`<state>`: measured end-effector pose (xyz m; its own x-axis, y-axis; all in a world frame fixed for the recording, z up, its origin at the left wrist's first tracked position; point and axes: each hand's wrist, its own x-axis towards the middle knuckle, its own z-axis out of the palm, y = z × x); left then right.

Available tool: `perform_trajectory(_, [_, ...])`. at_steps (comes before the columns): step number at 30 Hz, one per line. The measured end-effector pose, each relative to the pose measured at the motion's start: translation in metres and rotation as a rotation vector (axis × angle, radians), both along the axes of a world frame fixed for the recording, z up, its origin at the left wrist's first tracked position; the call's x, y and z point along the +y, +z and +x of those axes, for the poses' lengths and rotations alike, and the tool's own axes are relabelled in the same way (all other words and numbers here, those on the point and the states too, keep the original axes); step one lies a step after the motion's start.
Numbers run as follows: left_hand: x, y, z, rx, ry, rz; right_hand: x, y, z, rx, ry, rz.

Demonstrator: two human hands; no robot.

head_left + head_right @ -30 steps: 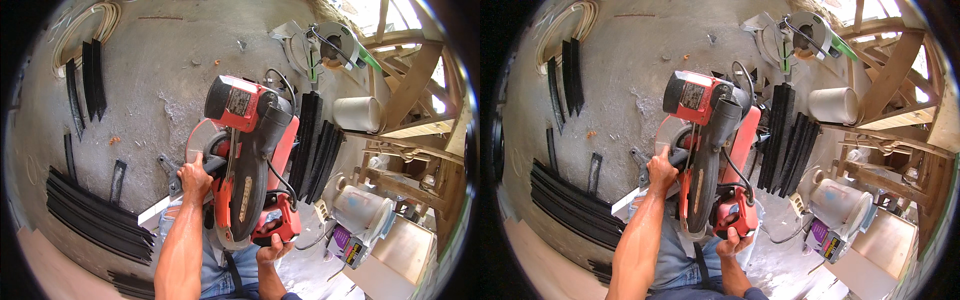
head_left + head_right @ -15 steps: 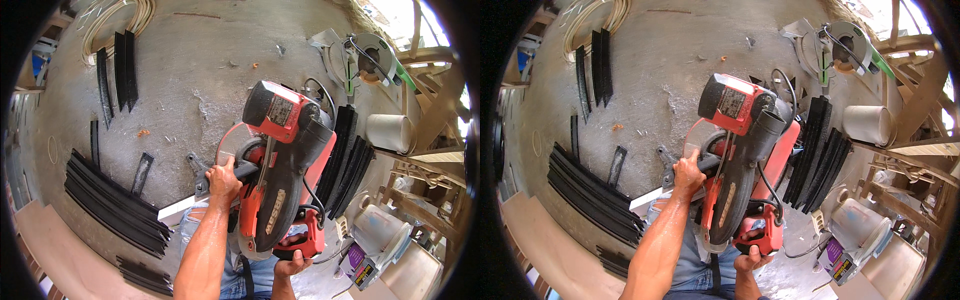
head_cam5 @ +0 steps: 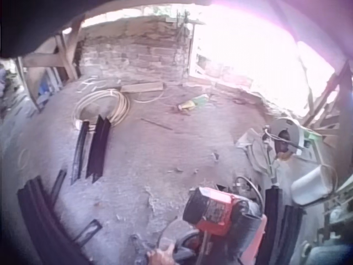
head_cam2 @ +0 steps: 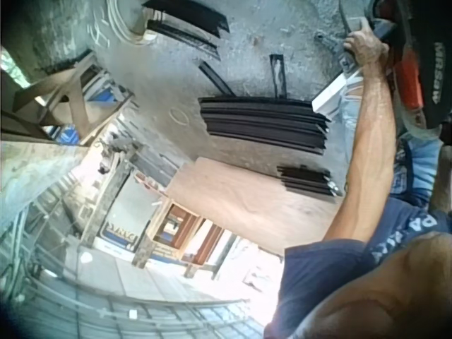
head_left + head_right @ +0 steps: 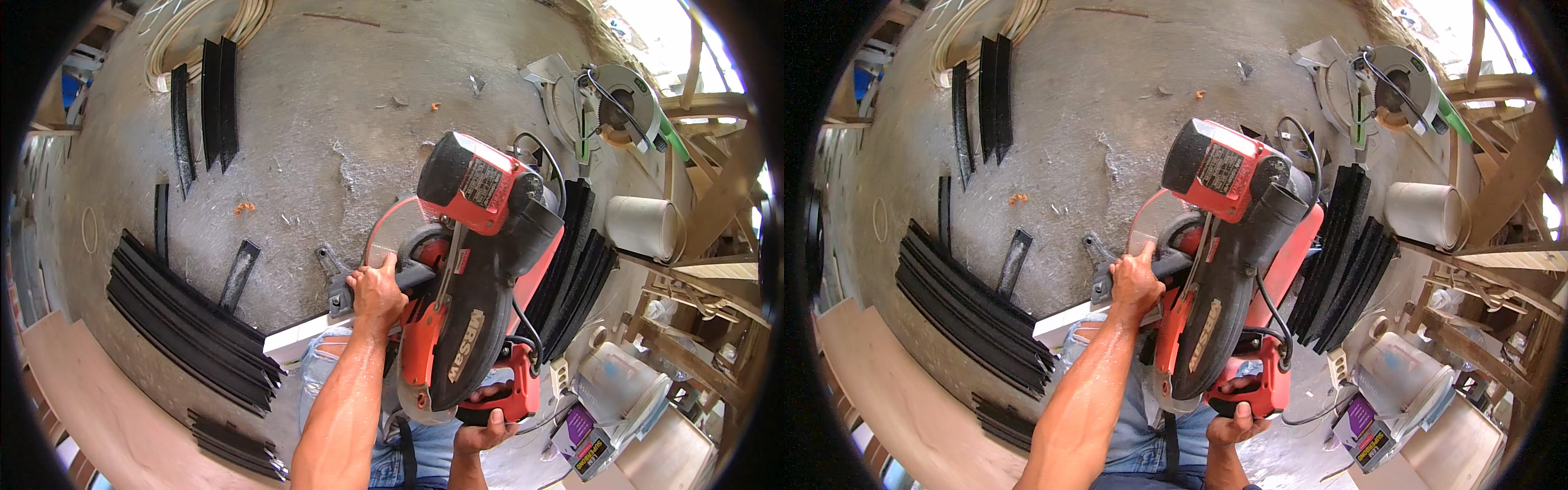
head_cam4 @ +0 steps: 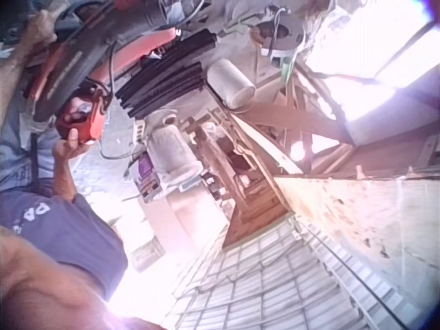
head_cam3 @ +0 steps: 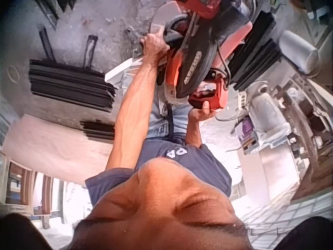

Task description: The person positions black profiles on the floor and then uses a miter saw to cut a piece of white material.

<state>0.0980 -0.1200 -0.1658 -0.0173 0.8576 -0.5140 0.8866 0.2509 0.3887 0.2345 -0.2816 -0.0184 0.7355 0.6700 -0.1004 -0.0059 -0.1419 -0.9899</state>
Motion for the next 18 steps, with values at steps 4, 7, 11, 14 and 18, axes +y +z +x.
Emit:
perform_trajectory(4, [-0.002, 0.002, -0.003, -0.021, 0.018, -0.008, 0.001, 0.004, 0.0, -0.006, 0.04, -0.02])
perform_trajectory(7, [-0.003, 0.001, -0.002, -0.022, 0.021, 0.006, 0.01, 0.019, 0.004, -0.027, 0.112, -0.06])
perform_trajectory(11, [0.001, 0.003, -0.005, -0.007, -0.012, 0.01, 0.043, 0.061, 0.015, 0.073, 0.105, -0.108])
perform_trajectory(14, [0.005, 0.008, -0.004, -0.02, -0.007, -0.045, 0.083, 0.086, 0.038, 0.197, 0.131, -0.018])
perform_trajectory(18, [0.011, 0.005, -0.008, -0.082, -0.015, 0.003, 0.134, 0.112, 0.074, 0.449, 0.224, 0.014])
